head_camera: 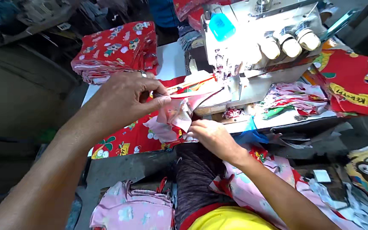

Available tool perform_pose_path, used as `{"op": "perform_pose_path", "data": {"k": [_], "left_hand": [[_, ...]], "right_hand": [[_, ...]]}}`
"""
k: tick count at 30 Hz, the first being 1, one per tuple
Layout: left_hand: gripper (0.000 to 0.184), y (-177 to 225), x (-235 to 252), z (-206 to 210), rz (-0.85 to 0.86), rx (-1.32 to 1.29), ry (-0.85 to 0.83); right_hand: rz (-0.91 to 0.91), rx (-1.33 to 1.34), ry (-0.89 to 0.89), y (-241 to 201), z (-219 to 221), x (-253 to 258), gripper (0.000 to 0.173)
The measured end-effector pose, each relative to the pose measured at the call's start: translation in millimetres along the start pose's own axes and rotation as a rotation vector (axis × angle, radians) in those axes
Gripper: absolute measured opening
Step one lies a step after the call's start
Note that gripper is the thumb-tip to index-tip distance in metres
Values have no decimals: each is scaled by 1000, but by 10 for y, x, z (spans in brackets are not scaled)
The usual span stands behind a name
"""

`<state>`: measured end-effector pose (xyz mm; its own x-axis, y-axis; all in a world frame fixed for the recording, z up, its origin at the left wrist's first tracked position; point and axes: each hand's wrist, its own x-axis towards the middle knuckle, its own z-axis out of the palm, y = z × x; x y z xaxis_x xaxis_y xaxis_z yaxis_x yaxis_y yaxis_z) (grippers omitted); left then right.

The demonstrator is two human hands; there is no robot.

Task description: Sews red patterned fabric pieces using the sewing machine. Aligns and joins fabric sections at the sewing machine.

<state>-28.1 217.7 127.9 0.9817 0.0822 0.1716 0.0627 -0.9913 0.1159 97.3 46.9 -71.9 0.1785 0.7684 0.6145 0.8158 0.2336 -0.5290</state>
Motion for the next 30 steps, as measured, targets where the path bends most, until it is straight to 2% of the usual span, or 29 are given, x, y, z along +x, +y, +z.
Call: {"op": "perform_pose_path", "data": {"k": [4, 7, 11, 18, 30], "left_hand": [[24, 21, -49, 100, -54, -149, 30], [23, 49, -41, 130, -63, -176, 39], [22, 112, -45, 139, -73, -159, 38], [26, 98, -70, 177, -58, -141, 56], [30, 88, -75, 222, -43, -76, 56]], "right_hand": [[54, -46, 272, -47, -418, 153, 12], [69, -162, 356, -38, -568, 288, 14], [32, -235, 340, -17, -585, 419, 16], [-68, -65, 269, -195, -526, 528, 9], [-92, -19, 362, -187, -473, 487, 22]]}}
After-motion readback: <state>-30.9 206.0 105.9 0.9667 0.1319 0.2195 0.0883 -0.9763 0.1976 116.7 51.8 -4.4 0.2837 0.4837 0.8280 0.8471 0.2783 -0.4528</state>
